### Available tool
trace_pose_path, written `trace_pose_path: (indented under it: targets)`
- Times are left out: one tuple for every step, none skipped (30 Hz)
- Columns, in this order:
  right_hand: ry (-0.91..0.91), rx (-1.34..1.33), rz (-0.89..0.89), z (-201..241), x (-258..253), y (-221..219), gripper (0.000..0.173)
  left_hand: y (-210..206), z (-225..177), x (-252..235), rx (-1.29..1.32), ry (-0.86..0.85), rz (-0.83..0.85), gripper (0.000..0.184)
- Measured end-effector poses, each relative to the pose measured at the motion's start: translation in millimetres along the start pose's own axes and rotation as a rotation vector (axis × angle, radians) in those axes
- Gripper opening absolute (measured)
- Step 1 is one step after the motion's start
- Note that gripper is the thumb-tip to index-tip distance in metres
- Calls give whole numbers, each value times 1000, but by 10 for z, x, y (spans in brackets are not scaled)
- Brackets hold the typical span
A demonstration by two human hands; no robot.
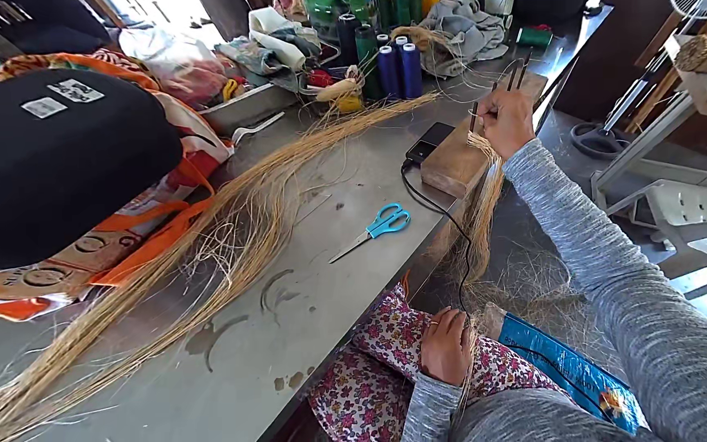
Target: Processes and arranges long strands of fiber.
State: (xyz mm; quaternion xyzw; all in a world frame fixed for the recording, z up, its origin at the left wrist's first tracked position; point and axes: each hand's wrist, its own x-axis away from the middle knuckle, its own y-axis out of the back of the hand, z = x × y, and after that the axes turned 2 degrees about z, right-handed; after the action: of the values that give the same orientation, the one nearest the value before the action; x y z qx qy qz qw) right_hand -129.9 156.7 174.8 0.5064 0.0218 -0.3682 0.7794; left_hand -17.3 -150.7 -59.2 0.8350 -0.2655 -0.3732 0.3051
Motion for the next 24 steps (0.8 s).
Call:
trace_pose_path:
  targets:
    - [5,15,23,-8,-1,-3,18,-4,-1,-1,1,0,-1,22]
    - [12,32,49,-19,-1,-5,18,-9,-1,-2,1,-1,-1,22]
    - [21,48,77,-34,4,-8,19,-10,0,-1,2,-1,1,21]
    - [28,64,108,-48,17,-9,21,-12,1,1,5,0,5,21]
    - [28,81,141,-59,38,-4,23,-15,2,-1,9,1,9,21]
    - [28,92,171,-75,64,6,26,-18,2,-5,7,2,13,21]
    - [28,98,196,-99,95,20,28,-18,-2,-10,5,2,16,21]
    - [27,98,212,-132,129,37,30,-16,-10,-16,6,3,17,20]
    - [35,94,215,-177,172,58,31,-13,-18,-22,8,5,20,20]
    - [59,83,195,-231,224,82,32,-8,-27,-29,10,10,27,20]
    - [88,76,161,-290,289,109,33,-5,-37,-33,11,18,35,20]
    - [110,76,129,-361,361,136,35,-6,-45,-32,9,28,40,20]
    - [108,81,119,-440,436,167,36,-8,-49,-28,3,34,41,20]
    - [90,91,120,-541,511,197,37,-5,-51,-25,0,40,45,21]
    - [59,106,134,-661,590,233,37,6,-59,-23,5,47,53,21]
    - [23,122,147,-796,679,270,37,23,-71,-22,26,58,67,21]
    - [-15,136,164,-940,773,306,36,47,-80,-26,60,68,82,22]
    - [-65,149,186,-1098,874,334,35,82,-89,-36,108,83,98,22]
    - [-114,162,206,-1280,984,351,35,122,-100,-50,163,103,112,23]
    - [-163,176,225,-1478,1102,353,34,169,-114,-68,225,123,123,24]
    - [-205,196,236,-1692,1225,349,32,216,-131,-89,281,133,124,25]
    - [-246,228,246,-1898,1353,349,29,257,-160,-101,321,135,115,27]
    - [-293,273,263,-2068,1488,355,28,300,-203,-103,340,127,99,28]
    - [-352,334,301,-2164,1616,366,27,364,-260,-109,351,119,85,29]
